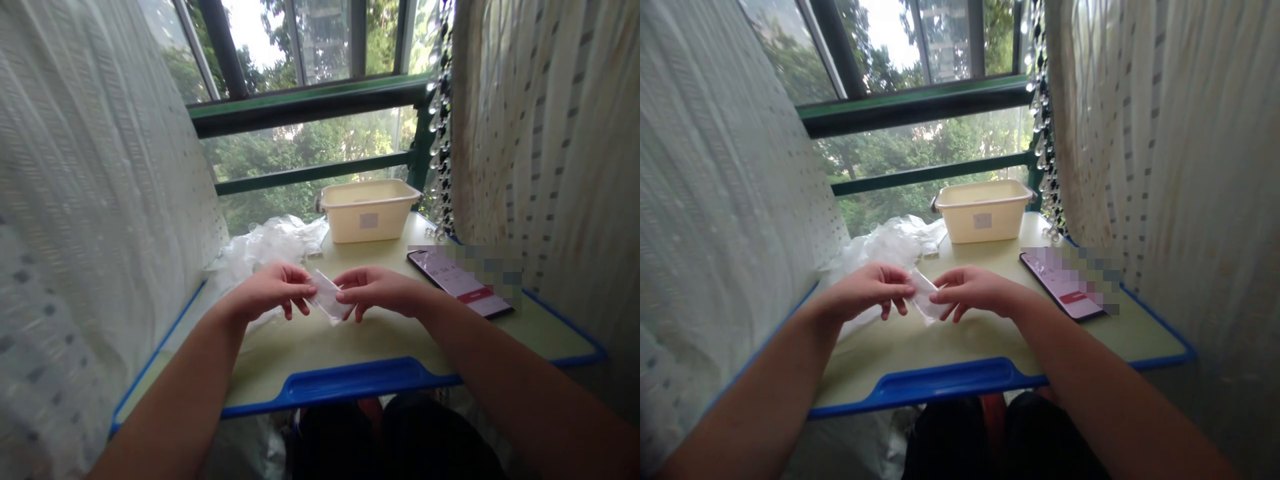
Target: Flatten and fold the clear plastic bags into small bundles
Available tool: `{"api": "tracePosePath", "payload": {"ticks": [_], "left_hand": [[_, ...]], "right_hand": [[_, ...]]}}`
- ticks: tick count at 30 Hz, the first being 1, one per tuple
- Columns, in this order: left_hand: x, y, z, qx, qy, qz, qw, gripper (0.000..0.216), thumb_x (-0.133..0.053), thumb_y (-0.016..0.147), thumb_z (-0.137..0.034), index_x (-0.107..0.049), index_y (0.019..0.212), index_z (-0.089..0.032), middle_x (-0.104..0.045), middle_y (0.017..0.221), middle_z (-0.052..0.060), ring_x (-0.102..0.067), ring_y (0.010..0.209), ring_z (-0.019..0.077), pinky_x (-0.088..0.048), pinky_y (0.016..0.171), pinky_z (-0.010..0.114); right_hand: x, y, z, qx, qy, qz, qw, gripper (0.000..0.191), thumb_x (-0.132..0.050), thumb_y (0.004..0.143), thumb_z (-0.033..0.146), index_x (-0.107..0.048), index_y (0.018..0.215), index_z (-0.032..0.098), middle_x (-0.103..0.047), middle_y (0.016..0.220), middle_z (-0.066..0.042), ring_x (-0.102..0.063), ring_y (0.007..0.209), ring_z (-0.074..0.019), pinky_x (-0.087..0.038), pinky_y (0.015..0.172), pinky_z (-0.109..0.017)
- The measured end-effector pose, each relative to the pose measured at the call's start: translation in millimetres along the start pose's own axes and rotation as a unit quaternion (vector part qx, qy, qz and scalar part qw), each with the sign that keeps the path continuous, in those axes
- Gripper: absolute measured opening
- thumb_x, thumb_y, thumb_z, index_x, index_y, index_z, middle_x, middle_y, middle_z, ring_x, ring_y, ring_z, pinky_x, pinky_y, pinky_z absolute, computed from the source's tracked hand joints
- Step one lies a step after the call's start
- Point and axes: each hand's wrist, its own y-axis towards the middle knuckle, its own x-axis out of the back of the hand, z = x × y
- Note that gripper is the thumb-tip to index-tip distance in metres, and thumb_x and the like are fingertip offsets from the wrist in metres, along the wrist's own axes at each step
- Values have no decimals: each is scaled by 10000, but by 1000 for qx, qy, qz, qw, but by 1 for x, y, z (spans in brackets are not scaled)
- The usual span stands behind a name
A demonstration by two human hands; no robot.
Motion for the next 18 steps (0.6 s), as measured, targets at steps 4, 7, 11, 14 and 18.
{"api": "tracePosePath", "payload": {"ticks": [4,7,11,14,18], "left_hand": [[-2,1,0,2,3,14,1000,282,-677,698,-343,-635,860,-116,-648,729,58,-627,617,143,-448,418,169],[-1,1,1,19,-12,16,1000,344,-667,701,-386,-631,918,-121,-667,840,92,-647,697,169,-467,463,182],[3,-1,0,59,-30,-6,998,360,-648,713,-421,-634,925,-131,-678,893,107,-654,806,210,-495,528,207],[5,-4,-2,70,-18,-14,997,329,-676,690,-399,-647,881,-132,-688,857,101,-656,808,217,-495,533,209],[2,-5,-5,59,8,-36,998,312,-681,687,-381,-658,873,-131,-691,816,93,-658,792,217,-500,527,210]], "right_hand": [[-4,3,-5,-6,-69,10,998,245,-669,689,296,-609,846,118,-637,744,-34,-614,628,-120,-453,480,-187],[-5,6,-8,-9,-86,-1,996,200,-652,688,262,-599,816,116,-629,728,-26,-606,598,-110,-437,459,-179],[-5,8,-9,-10,-80,-8,997,176,-640,682,245,-599,802,123,-626,692,-10,-600,580,-105,-446,466,-185],[-5,8,-8,-13,-83,-20,996,161,-635,681,230,-597,796,123,-628,684,-11,-602,580,-108,-447,460,-185],[-6,7,-7,-10,-74,-23,997,156,-639,676,222,-593,786,121,-634,687,-18,-605,582,-109,-452,462,-184]]}}
